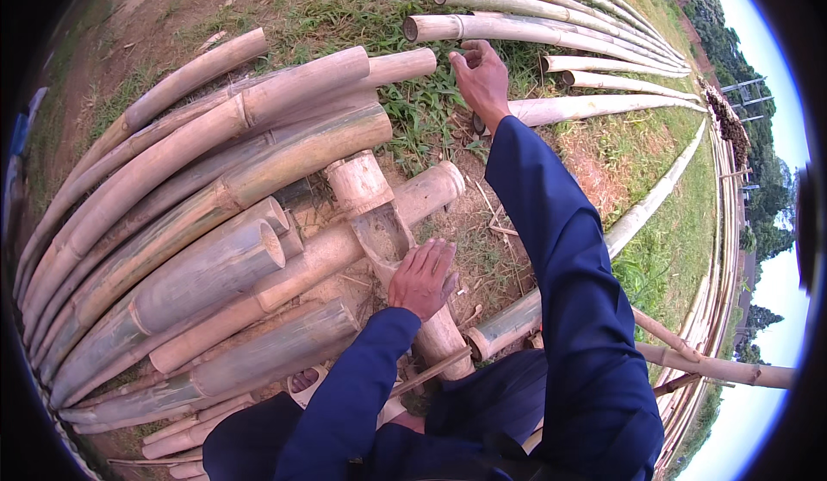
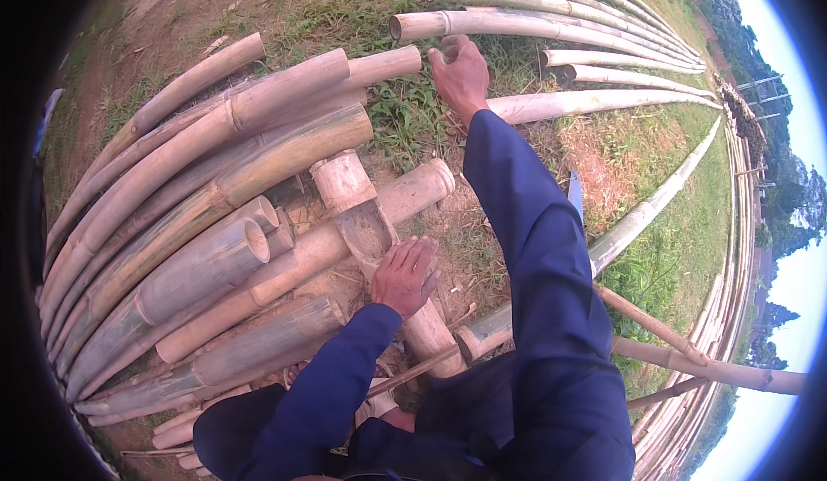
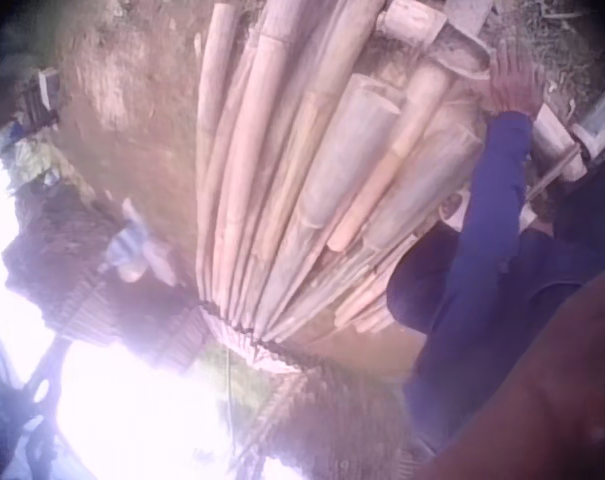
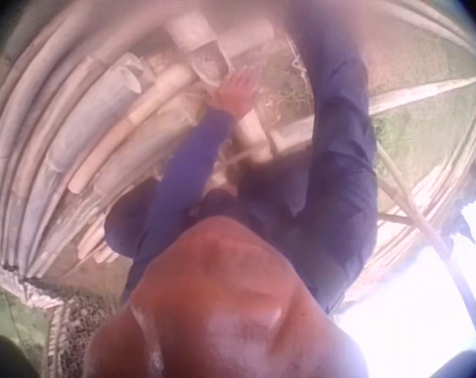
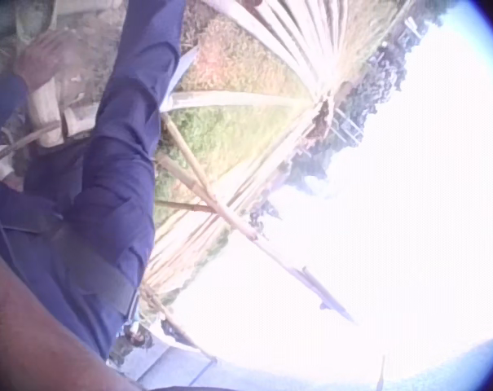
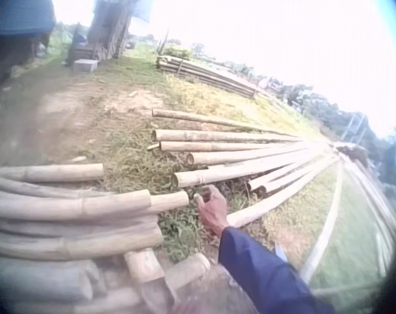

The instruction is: The person uses a hand saw to cut bamboo poles into shorter sections. They position each pole on a makeshift sawhorse, saw through it, and then move the cut pieces aside.

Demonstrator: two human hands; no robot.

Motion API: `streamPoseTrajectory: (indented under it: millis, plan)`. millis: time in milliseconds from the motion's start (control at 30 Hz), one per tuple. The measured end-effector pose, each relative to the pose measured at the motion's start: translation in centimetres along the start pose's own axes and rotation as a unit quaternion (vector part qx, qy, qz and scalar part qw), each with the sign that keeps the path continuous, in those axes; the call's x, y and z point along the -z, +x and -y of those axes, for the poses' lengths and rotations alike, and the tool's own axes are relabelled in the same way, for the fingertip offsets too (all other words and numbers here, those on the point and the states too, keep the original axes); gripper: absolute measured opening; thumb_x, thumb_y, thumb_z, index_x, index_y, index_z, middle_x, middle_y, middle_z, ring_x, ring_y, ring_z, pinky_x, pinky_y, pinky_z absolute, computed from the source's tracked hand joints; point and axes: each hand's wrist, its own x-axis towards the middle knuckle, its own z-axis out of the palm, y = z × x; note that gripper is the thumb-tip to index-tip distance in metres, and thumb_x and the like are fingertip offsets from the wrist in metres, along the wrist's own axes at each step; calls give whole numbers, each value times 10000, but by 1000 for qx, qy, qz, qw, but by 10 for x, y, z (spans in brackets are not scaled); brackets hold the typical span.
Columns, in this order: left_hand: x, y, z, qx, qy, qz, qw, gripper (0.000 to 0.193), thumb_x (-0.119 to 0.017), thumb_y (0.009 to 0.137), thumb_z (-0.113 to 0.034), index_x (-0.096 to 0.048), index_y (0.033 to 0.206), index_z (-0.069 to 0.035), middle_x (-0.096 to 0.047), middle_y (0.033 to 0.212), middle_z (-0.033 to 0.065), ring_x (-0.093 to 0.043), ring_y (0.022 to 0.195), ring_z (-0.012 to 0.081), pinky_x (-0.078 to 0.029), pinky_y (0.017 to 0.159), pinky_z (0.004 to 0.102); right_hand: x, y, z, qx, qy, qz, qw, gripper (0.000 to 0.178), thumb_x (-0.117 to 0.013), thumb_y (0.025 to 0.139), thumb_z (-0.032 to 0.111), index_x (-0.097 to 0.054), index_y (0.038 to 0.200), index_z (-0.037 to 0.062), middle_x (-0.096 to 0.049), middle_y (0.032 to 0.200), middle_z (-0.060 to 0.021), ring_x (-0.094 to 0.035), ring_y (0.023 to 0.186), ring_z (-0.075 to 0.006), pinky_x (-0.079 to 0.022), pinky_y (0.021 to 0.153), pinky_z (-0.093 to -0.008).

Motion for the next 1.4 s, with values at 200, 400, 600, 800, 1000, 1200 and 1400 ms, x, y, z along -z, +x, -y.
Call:
streamPoseTrajectory:
  millis: [200,400,600,800,1000,1200,1400]
  plan:
    - [-3,-2,7,-3,25,-19,1000,462,-629,978,-296,-588,1380,-72,-634,1365,113,-567,1313,252,-413,1140,404,-75,74,42,25,-226,53,972,611,-664,875,472,-611,1339,77,-560,1371,-176,-511,1308,-367,-418,1063,-522]
    - [-4,-1,8,5,35,-19,999,459,-614,967,-277,-596,1382,-81,-641,1358,88,-575,1301,238,-416,1140,399,-79,84,60,23,-301,115,946,391,-638,867,286,-713,1208,108,-571,1356,-146,-488,1320,-362,-334,1070,-627]
    - [-2,0,4,2,20,-18,1000,439,-616,945,-227,-610,1360,-83,-648,1344,91,-580,1289,256,-415,1137,418,-14,78,70,6,-262,110,959,467,-624,846,216,-690,1308,242,-625,1317,-67,-497,1335,-357,-429,1040,-633]
    - [-7,1,4,-8,-5,-25,1000,440,-643,907,-193,-618,1325,-58,-651,1327,117,-582,1274,294,-411,1133,457,84,16,70,23,-200,97,975,347,-634,818,121,-709,1149,196,-638,1256,-68,-488,1318,-364,-451,1049,-584]
    - [-5,3,7,-8,12,-25,1000,436,-633,914,-219,-617,1314,-46,-655,1297,133,-575,1261,318,-398,1132,470,159,-107,32,113,-117,-38,986,406,-589,741,-55,-695,1083,135,-638,1156,-85,-511,1263,-391,-467,1041,-489]
    - [-9,1,2,-16,27,-23,999,405,-618,936,-241,-631,1291,-47,-663,1278,132,-576,1251,312,-390,1128,477,177,-255,-36,87,-52,-82,991,491,-580,664,-110,-690,1086,116,-563,1170,-131,-470,1299,-438,-398,1103,-530]
    - [-11,0,2,-23,47,-11,999,392,-607,946,-236,-634,1289,-48,-670,1270,126,-580,1248,313,-388,1124,470,158,-273,-60,78,-27,-85,993,580,-553,648,-146,-666,1152,117,-501,1254,-174,-425,1358,-457,-364,1126,-549]
